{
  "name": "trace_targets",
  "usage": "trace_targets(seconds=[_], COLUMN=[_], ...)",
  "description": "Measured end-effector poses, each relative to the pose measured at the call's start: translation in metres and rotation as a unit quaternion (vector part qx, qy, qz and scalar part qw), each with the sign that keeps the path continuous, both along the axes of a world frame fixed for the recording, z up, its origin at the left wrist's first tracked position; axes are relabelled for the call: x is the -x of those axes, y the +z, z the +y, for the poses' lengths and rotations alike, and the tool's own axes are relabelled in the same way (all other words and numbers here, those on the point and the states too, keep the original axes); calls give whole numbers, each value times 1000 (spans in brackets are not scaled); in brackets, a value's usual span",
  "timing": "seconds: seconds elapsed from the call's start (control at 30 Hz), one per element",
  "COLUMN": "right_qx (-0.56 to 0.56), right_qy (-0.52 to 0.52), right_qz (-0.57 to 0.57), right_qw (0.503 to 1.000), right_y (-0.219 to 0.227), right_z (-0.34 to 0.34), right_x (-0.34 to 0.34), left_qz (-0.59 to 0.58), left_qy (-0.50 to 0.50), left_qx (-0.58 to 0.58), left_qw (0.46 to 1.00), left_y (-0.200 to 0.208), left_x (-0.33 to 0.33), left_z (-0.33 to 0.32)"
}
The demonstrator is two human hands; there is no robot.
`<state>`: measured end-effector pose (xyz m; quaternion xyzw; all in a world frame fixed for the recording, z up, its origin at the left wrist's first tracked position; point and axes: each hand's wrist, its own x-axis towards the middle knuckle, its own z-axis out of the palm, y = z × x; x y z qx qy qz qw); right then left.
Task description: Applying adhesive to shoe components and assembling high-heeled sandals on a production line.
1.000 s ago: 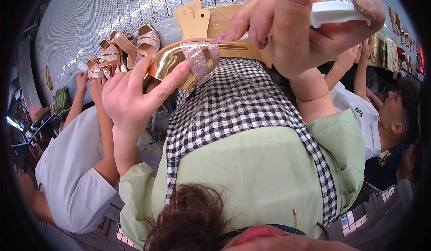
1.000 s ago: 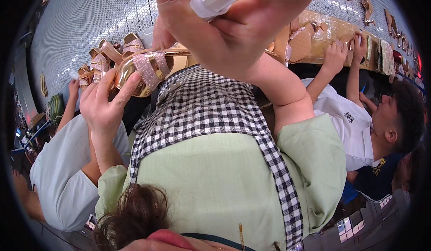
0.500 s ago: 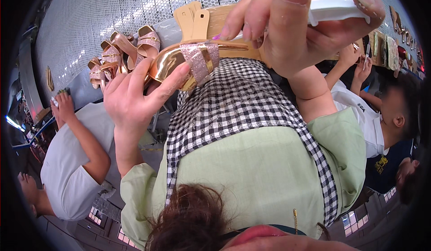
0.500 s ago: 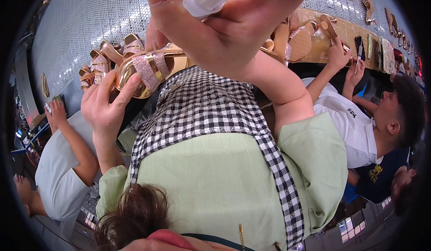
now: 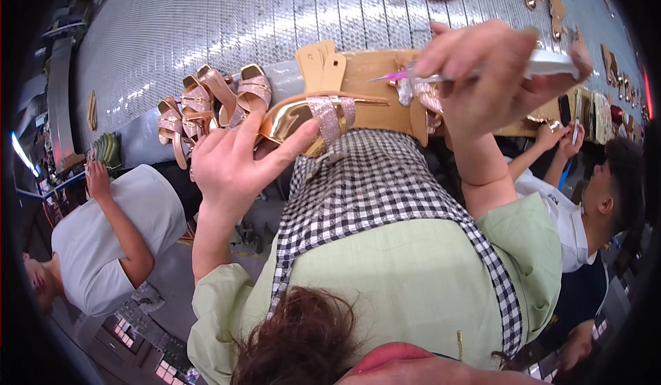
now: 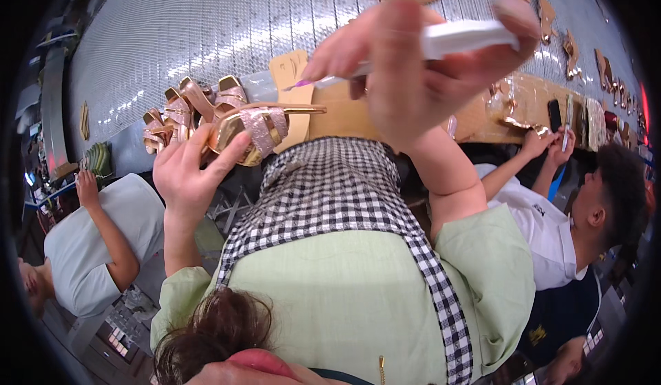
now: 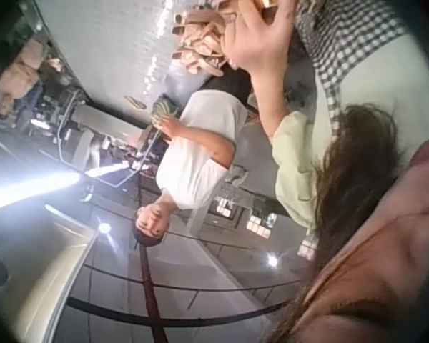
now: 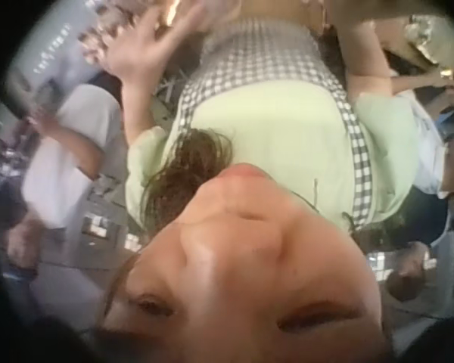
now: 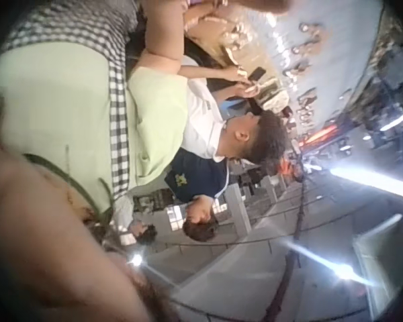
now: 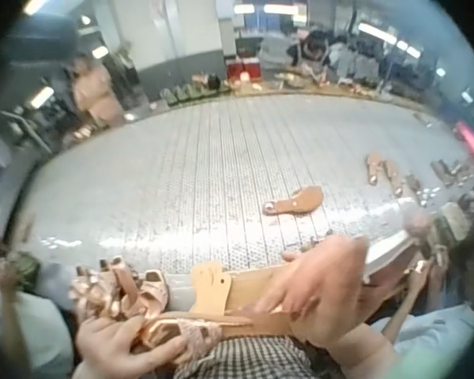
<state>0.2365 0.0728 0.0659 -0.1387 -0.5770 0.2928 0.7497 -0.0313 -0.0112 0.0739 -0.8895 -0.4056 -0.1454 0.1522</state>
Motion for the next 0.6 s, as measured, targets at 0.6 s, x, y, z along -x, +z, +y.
trace_targets(seconds=[0.6], right_qx=[-126], right_qy=[2], right_qz=[-500], right_qw=[857], right_y=[53], right_z=[2], right_x=[61], left_qz=[52], left_qy=[11], left_qx=[-67], left_qw=[996], left_y=[72], left_x=[47], left_z=[-15])
